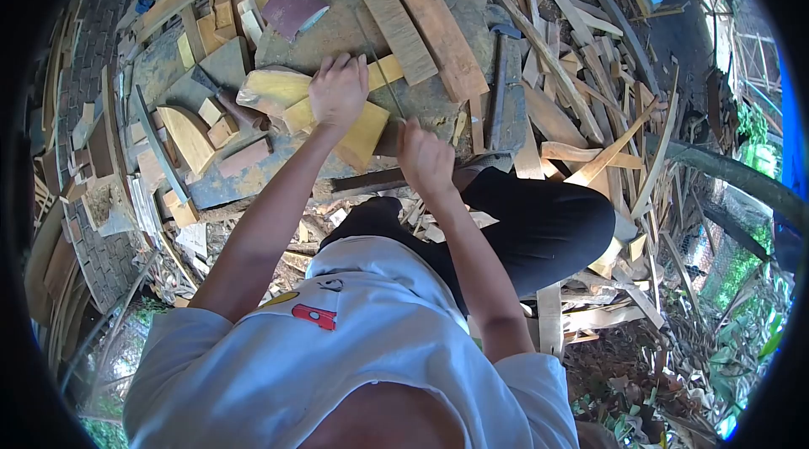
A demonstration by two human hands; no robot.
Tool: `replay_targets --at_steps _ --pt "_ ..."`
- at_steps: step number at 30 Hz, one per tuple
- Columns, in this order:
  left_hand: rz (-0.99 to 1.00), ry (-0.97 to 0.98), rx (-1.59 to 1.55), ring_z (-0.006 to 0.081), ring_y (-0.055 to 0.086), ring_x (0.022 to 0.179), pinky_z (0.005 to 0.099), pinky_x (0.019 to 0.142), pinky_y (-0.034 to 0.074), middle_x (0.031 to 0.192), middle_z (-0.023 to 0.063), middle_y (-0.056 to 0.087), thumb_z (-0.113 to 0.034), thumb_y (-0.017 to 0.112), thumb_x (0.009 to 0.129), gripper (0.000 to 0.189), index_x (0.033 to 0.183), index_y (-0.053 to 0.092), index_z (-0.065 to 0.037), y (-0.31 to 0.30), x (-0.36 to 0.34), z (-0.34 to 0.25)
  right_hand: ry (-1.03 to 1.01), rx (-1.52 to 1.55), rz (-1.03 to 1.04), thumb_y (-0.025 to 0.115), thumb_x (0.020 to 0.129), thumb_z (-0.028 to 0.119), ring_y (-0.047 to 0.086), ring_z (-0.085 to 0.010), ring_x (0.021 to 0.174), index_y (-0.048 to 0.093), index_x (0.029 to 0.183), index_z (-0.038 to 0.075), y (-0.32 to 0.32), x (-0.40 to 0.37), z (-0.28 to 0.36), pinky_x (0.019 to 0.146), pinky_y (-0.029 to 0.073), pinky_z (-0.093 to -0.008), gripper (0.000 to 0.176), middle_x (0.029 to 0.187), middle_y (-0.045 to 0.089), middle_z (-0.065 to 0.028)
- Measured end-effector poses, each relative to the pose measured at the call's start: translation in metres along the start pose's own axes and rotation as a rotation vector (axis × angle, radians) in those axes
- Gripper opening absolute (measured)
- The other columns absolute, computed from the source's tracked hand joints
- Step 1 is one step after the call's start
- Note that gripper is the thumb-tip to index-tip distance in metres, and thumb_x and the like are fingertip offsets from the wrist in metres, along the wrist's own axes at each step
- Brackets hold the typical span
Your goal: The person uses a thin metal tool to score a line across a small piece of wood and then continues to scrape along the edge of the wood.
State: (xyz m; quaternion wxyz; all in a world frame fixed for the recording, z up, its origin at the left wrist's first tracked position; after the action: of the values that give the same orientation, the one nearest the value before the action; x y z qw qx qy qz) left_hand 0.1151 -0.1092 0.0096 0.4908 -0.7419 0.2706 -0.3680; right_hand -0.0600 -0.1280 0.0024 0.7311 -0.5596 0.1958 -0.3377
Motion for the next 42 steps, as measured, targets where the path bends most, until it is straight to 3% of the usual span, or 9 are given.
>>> replay_targets --at_steps 6,8,16,19,24,29,34,37,42 --pt "-0.016 -0.014 0.005 0.0267 0.063 0.077 0.0394 0.065 0.054 0.077 0.0068 0.064 -0.028 0.051 0.096 0.035 0.071 0.065 -0.008 0.0 -0.003 0.003 -0.126 -0.173 -0.204 0.055 0.095 0.028 0.065 -0.0303 0.049 0.064 0.091 0.007 -0.001 0.017 0.016 0.044 0.052 -0.0421 0.023 0.055 0.062 -0.0127" --pt "-0.004 -0.013 0.016 0.0269 0.063 0.078 0.0397 0.064 0.054 0.078 0.0068 0.064 -0.028 0.05 0.096 0.035 0.071 0.065 -0.008 0.001 -0.002 0.003 0.047 0.007 0.12 0.059 0.093 0.024 0.064 -0.0311 0.048 0.065 0.096 0.004 0.002 -0.006 -0.001 0.044 0.051 -0.0431 0.022 0.054 0.061 -0.0133" --pt "0.0 -0.009 0.001 0.0269 0.063 0.079 0.0397 0.066 0.054 0.079 0.0067 0.064 -0.028 0.049 0.096 0.036 0.072 0.065 -0.007 0.002 0.0 0.002 0.007 -0.018 0.061 0.061 0.092 0.024 0.062 -0.0303 0.046 0.061 0.091 0.004 0.009 0.017 0.007 0.041 0.05 -0.0416 0.021 0.055 0.061 -0.013" --pt "0.008 -0.017 0.005 0.027 0.063 0.079 0.0401 0.067 0.054 0.079 0.0066 0.064 -0.028 0.049 0.097 0.036 0.072 0.066 -0.008 0.0 -0.002 0.002 -0.205 -0.271 -0.396 0.06 0.093 0.025 0.064 -0.0308 0.048 0.061 0.091 0.005 -0.009 0.024 0.03 0.042 0.05 -0.042 0.02 0.058 0.063 -0.0142" --pt "0.017 -0.029 -0.007 0.0271 0.063 0.08 0.0407 0.068 0.054 0.081 0.0069 0.065 -0.028 0.049 0.096 0.036 0.072 0.066 -0.007 0.002 -0.001 0.004 0.048 0.004 0.125 0.058 0.093 0.025 0.066 -0.0318 0.051 0.061 0.09 0.005 -0.007 -0.016 -0.002 0.043 0.051 -0.042 0.02 0.06 0.064 -0.0166" --pt "0.031 -0.028 -0.015 0.0272 0.063 0.081 0.0414 0.069 0.055 0.083 0.0072 0.066 -0.028 0.048 0.097 0.038 0.072 0.066 -0.006 0.001 -0.001 0.002 0.063 0.011 0.133 0.057 0.094 0.025 0.065 -0.0317 0.05 0.061 0.087 0.005 0.004 -0.001 0.0 0.043 0.051 -0.0429 0.022 0.057 0.063 -0.0154" --pt "-0.004 -0.061 -0.01 0.0261 0.063 0.079 0.0398 0.066 0.054 0.077 0.0059 0.065 -0.027 0.053 0.094 0.035 0.069 0.066 -0.007 0.003 -0.002 0.004 -0.274 -0.299 -0.524 0.062 0.091 0.024 0.062 -0.0299 0.045 0.061 0.089 0.005 -0.015 0.01 0.028 0.039 0.048 -0.0411 0.019 0.053 0.059 -0.0115" --pt "-0.01 -0.042 -0.009 0.0262 0.063 0.079 0.0402 0.066 0.054 0.077 0.0063 0.065 -0.027 0.053 0.094 0.035 0.069 0.066 -0.007 0.001 -0.001 0.003 -0.084 -0.053 -0.078 0.063 0.091 0.023 0.061 -0.0285 0.044 0.062 0.092 0.005 -0.002 -0.004 0.004 0.038 0.047 -0.0401 0.019 0.052 0.058 -0.01" --pt "0.087 -0.048 -0.011 0.0276 0.064 0.083 0.0412 0.069 0.055 0.084 0.008 0.066 -0.029 0.047 0.097 0.038 0.075 0.066 -0.006 0.006 -0.001 0.004 -0.046 -0.047 -0.029 0.064 0.09 0.024 0.06 -0.0266 0.041 0.062 0.093 0.006 -0.005 -0.017 -0.001 0.038 0.046 -0.0393 0.018 0.051 0.057 -0.008"
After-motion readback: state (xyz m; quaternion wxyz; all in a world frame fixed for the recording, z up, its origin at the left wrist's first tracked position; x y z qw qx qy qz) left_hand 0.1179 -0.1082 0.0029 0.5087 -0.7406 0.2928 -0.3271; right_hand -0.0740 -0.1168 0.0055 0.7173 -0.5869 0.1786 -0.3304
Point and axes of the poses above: each hand's wrist, its own x-axis towards the middle knuckle, its own y-axis out of the palm, z = x × y, the point moved 7 cm from there along x, towards the middle knuckle
